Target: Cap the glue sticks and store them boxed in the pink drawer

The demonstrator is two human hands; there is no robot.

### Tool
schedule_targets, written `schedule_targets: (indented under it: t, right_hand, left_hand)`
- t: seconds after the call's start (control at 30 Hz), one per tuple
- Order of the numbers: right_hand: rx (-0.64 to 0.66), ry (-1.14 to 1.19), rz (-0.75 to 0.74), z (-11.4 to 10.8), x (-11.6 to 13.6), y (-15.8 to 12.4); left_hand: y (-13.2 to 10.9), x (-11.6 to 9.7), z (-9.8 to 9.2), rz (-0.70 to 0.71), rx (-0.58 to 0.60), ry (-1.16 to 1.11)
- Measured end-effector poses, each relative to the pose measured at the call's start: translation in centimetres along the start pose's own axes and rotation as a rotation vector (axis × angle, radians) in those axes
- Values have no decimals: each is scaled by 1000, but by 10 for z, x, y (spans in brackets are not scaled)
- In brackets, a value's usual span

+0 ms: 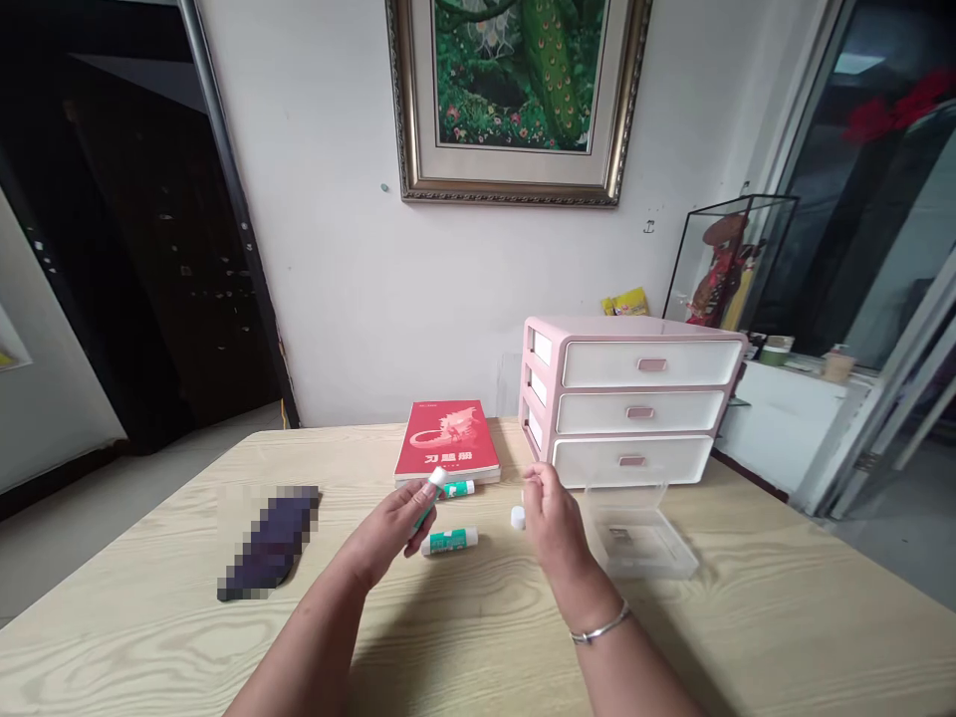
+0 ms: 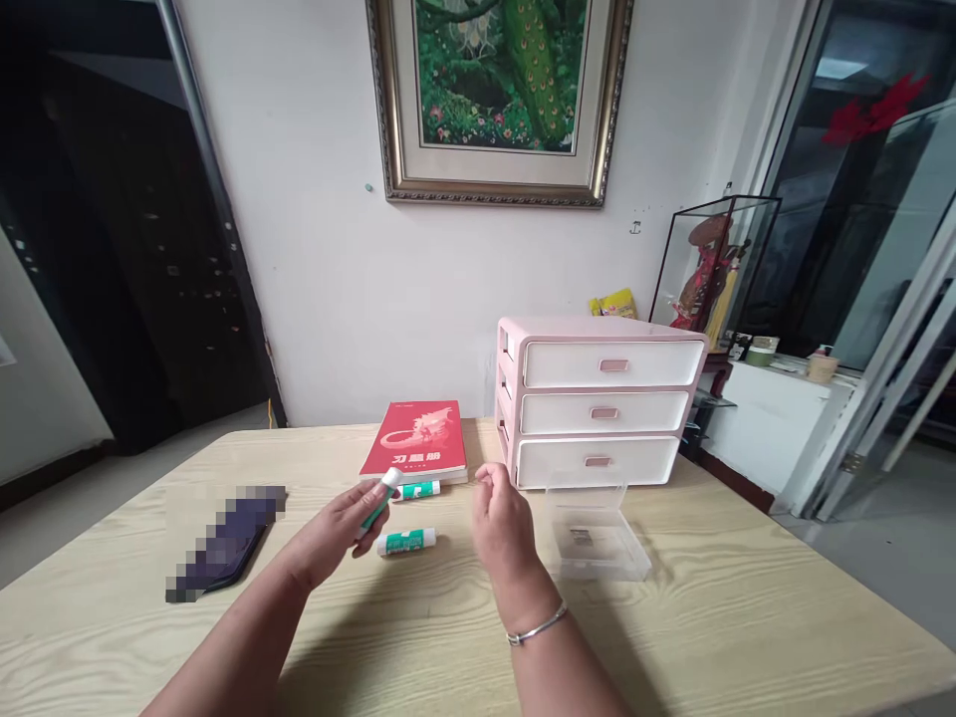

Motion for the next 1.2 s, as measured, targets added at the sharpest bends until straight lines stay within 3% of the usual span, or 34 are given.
schedule_targets:
  t: [0.13, 0.27, 0.43, 0.63, 0.83, 0.97, 1.2]
  right_hand:
    - [191, -334, 93, 11, -14, 1]
    - [377, -531, 204, 12, -36, 0]
    - [496, -611, 131, 18, -50, -10]
    - [596, -587, 72, 29, -51, -19]
    - [602, -511, 50, 33, -46, -21]
    - [593, -482, 76, 30, -39, -18]
    - [379, -444, 73, 21, -24, -8]
  left_hand:
    - [13, 14, -1, 161, -130, 483]
    - [27, 35, -1, 152, -215, 698]
    - [38, 48, 4, 154, -200, 735]
    - [44, 54, 13, 210, -142, 625]
    - [47, 58, 12, 247, -164, 570]
    - [49, 54, 4, 274, -289, 607]
    - [56, 55, -1, 231, -390, 730]
Point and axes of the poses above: each hand's wrist, its own y-axis towards the middle knuckle, its own z-axis out of the palm, x = y × z, the point moved 4 cm from there along y, towards the middle knuckle, and after that the axes turned 10 degrees about -x, right-handed, at the moved point
